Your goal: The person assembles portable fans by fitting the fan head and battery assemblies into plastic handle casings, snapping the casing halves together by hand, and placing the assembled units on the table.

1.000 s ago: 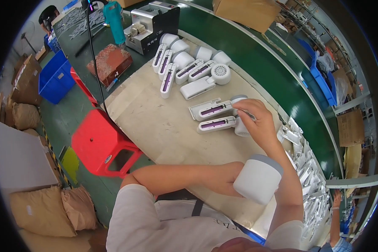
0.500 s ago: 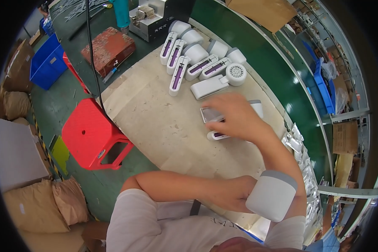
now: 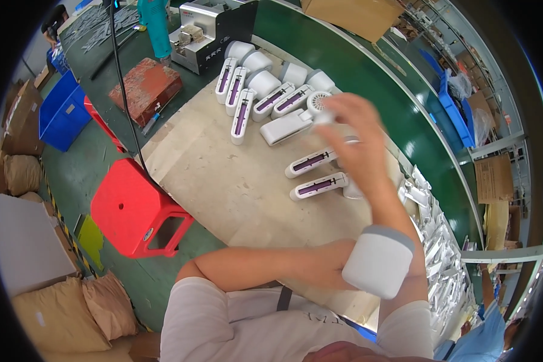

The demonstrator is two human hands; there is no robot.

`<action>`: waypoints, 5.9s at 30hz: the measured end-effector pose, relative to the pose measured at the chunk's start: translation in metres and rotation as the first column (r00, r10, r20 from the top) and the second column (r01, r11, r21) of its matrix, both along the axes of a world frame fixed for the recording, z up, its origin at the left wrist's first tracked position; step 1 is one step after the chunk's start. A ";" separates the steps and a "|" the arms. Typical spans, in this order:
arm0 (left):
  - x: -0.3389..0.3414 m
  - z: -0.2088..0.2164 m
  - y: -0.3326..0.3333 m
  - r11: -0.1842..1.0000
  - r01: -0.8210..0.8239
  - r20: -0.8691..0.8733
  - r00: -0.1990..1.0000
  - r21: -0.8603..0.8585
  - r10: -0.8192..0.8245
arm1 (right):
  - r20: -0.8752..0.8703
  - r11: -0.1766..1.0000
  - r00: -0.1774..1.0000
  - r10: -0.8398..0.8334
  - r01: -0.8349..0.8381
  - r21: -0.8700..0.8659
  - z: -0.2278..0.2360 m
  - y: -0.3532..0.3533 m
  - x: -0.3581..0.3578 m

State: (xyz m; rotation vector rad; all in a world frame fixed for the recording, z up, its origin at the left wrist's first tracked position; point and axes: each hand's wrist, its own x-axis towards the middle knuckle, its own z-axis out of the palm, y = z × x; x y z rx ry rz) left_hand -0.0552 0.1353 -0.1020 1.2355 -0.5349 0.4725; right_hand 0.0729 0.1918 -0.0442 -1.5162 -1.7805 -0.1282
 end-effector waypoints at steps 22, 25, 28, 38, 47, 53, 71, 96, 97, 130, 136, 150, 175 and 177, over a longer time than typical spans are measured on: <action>0.099 0.042 -0.023 0.953 -0.289 -0.324 0.913 -0.087 0.247 | 0.159 0.834 0.962 -0.223 0.273 -0.480 -0.060 -0.235 0.048; 0.118 0.051 -0.028 0.897 -0.250 -0.289 0.946 -0.365 0.145 | 0.115 0.863 0.963 -0.243 0.269 -0.428 -0.065 -0.236 0.048; 0.130 0.034 -0.028 0.839 -0.319 -0.338 0.925 -0.440 0.174 | -0.098 0.927 0.971 -0.219 0.176 -0.331 -0.049 -0.248 0.050; 0.139 -0.015 -0.064 0.873 -0.276 -0.456 0.887 -0.401 0.071 | 0.085 0.819 0.821 -0.565 0.545 0.180 -0.025 -0.252 0.077; 0.133 -0.024 -0.065 0.820 -0.226 -0.370 0.929 -0.526 0.018 | 0.065 0.802 0.804 -0.591 0.577 0.154 -0.023 -0.251 0.071; 0.130 -0.012 -0.062 0.877 -0.170 -0.335 0.942 -0.449 0.011 | -0.075 0.922 0.923 -0.377 0.382 0.060 -0.019 -0.263 0.082; 0.122 0.010 -0.052 0.960 0.277 -0.721 0.672 0.035 -0.168 | -0.744 0.947 0.591 -0.312 0.127 -0.296 -0.013 -0.274 0.110; 0.121 0.004 -0.055 0.901 -0.244 -0.402 0.912 -0.359 0.087 | -0.232 0.938 0.914 -0.333 0.346 0.018 -0.021 -0.257 0.061; 0.121 0.004 -0.055 0.899 -0.241 -0.391 0.916 -0.366 0.086 | -0.230 0.937 0.914 -0.334 0.348 0.022 -0.021 -0.257 0.061; 0.118 -0.003 -0.059 0.913 -0.244 -0.337 0.933 -0.326 0.129 | -0.144 0.947 0.954 -0.264 0.284 0.147 -0.029 -0.256 0.067; 0.118 -0.013 -0.055 0.928 -0.322 -0.356 0.903 -0.188 0.241 | -0.146 0.940 0.947 -0.285 0.306 0.150 -0.025 -0.257 0.064; 0.126 0.001 -0.068 0.847 -0.319 -0.411 0.902 -0.426 0.132 | -0.118 0.871 0.865 -0.488 0.490 -0.009 -0.009 -0.265 0.070; 0.120 -0.005 -0.076 0.767 -0.288 -0.386 0.921 -0.573 0.058 | 0.086 0.850 0.846 -0.526 0.521 0.079 -0.023 -0.248 0.046; 0.120 -0.001 -0.078 0.773 -0.293 -0.383 0.921 -0.563 0.070 | 0.008 0.817 0.818 -0.575 0.574 0.051 -0.018 -0.249 0.051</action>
